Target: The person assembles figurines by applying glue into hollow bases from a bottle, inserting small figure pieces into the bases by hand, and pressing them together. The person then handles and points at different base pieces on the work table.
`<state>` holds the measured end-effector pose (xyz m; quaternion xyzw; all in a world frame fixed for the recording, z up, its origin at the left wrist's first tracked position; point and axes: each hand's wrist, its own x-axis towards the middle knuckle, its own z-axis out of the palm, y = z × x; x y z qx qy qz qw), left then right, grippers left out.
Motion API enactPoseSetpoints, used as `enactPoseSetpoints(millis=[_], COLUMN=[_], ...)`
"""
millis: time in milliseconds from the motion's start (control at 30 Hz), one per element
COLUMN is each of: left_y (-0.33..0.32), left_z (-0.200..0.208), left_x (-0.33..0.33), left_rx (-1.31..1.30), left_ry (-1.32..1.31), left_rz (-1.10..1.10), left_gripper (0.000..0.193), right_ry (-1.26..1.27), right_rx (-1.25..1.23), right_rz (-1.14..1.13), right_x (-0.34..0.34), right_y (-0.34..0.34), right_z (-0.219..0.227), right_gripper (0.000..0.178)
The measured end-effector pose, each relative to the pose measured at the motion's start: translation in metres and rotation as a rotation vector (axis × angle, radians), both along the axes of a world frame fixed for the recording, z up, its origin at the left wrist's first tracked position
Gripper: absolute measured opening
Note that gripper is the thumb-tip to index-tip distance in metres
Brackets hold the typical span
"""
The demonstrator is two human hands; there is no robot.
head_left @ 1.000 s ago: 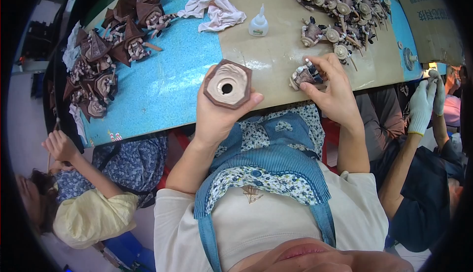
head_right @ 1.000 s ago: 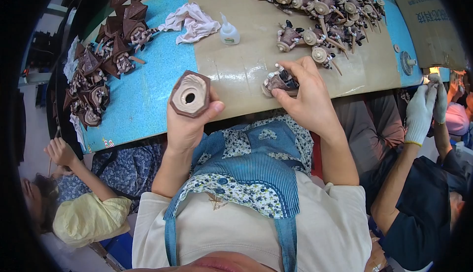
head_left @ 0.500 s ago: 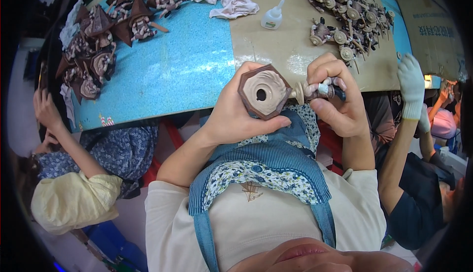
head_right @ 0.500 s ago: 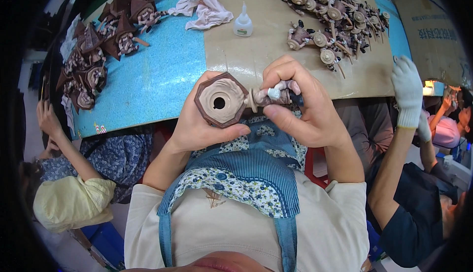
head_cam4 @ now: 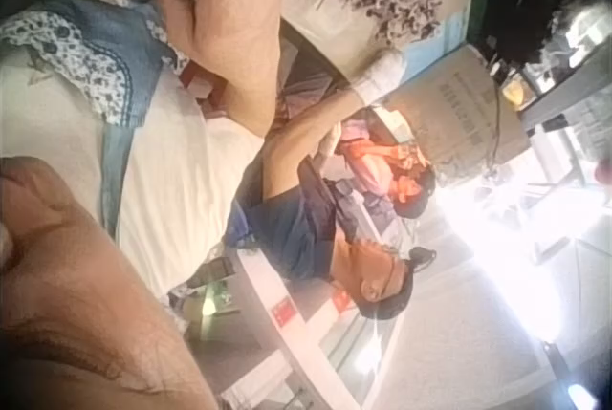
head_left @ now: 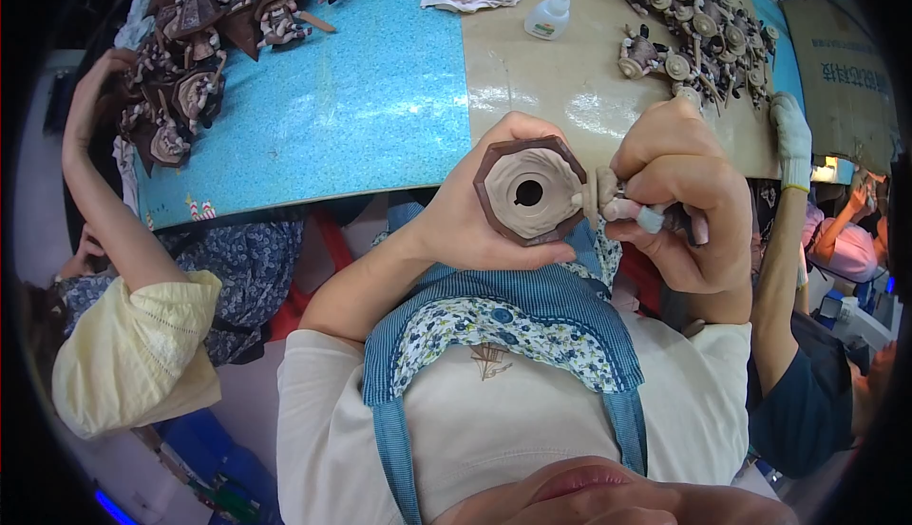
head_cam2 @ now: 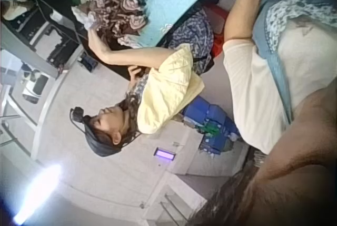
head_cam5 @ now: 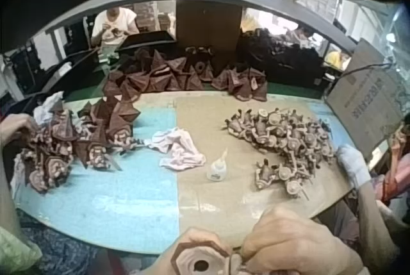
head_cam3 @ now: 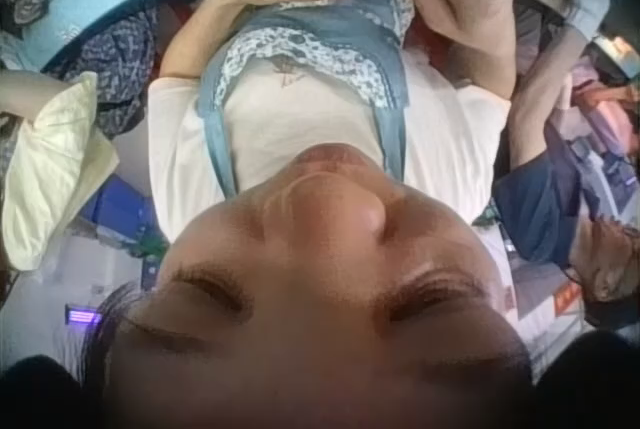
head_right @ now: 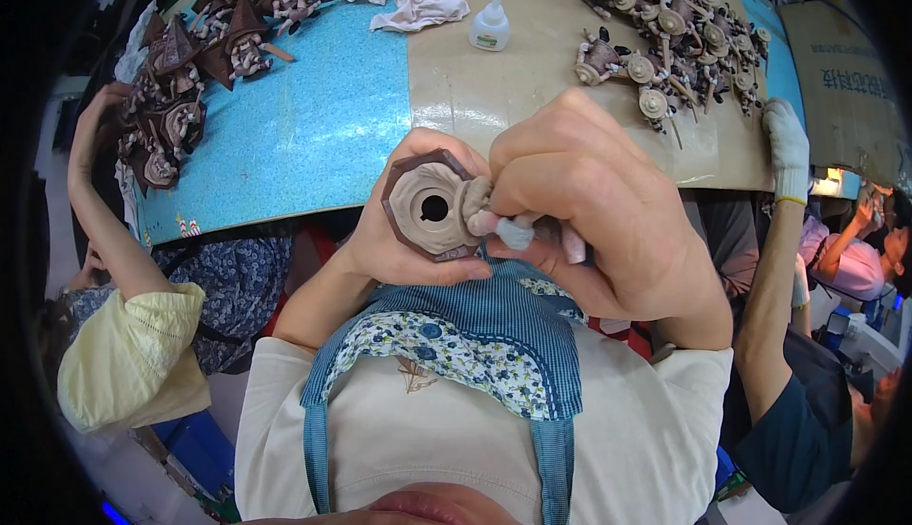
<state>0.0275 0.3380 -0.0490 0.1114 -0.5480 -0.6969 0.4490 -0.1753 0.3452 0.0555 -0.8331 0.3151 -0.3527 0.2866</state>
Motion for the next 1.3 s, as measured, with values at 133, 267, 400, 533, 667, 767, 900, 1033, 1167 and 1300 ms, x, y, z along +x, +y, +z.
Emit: enactPoseSetpoints(millis=[133, 267, 400, 533, 667, 767, 900, 1033, 1167, 1300], left_y=[0.000, 0.002, 0.001, 0.002, 0.000, 0.001, 0.000, 0.005, 0.004, 0.008], left_z=[0.012, 0.017, 0.025, 0.027, 0.029, 0.029, 0.028, 0.014, 0.023, 0.018], left_x=[0.000, -0.002, -0.002, -0.004, -0.005, -0.003, -0.003, -0.009, -0.007, -0.011], left_rx=[0.014, 0.094, 0.024, -0.033, -0.090, -0.086, -0.079, -0.020, 0.016, 0.071], left_ry=[-0.183, -0.326, -0.405, -0.447, -0.470, -0.486, -0.498, -0.362, -0.446, -0.368], left_rz=[-0.001, -0.046, -0.017, 0.048, 0.073, 0.047, 0.041, 0.022, 0.045, 0.034], left_gripper=[0.077, 0.076, 0.070, 0.061, 0.060, 0.060, 0.059, 0.057, 0.057, 0.057], right_ry=[0.060, 0.073, 0.224, 0.331, 0.386, 0.397, 0.306, 0.201, 0.212, 0.190], right_rx=[0.075, 0.115, 0.032, -0.031, -0.078, -0.102, -0.105, -0.056, -0.049, -0.038], right_rz=[-0.029, 0.001, 0.017, 0.079, 0.106, 0.192, 0.225, 0.238, 0.227, 0.196], right_x=[0.005, 0.006, 0.008, 0.011, 0.015, 0.016, 0.017, 0.020, 0.019, 0.019], right_y=[-0.001, -0.007, -0.008, -0.010, -0.010, -0.013, -0.014, -0.013, -0.011, -0.012], right_z=[0.005, -0.007, -0.005, 0.002, 0.004, 0.003, -0.004, -0.013, -0.013, -0.018], right_gripper=[0.030, 0.033, 0.033, 0.032, 0.033, 0.035, 0.037, 0.034, 0.033, 0.033])
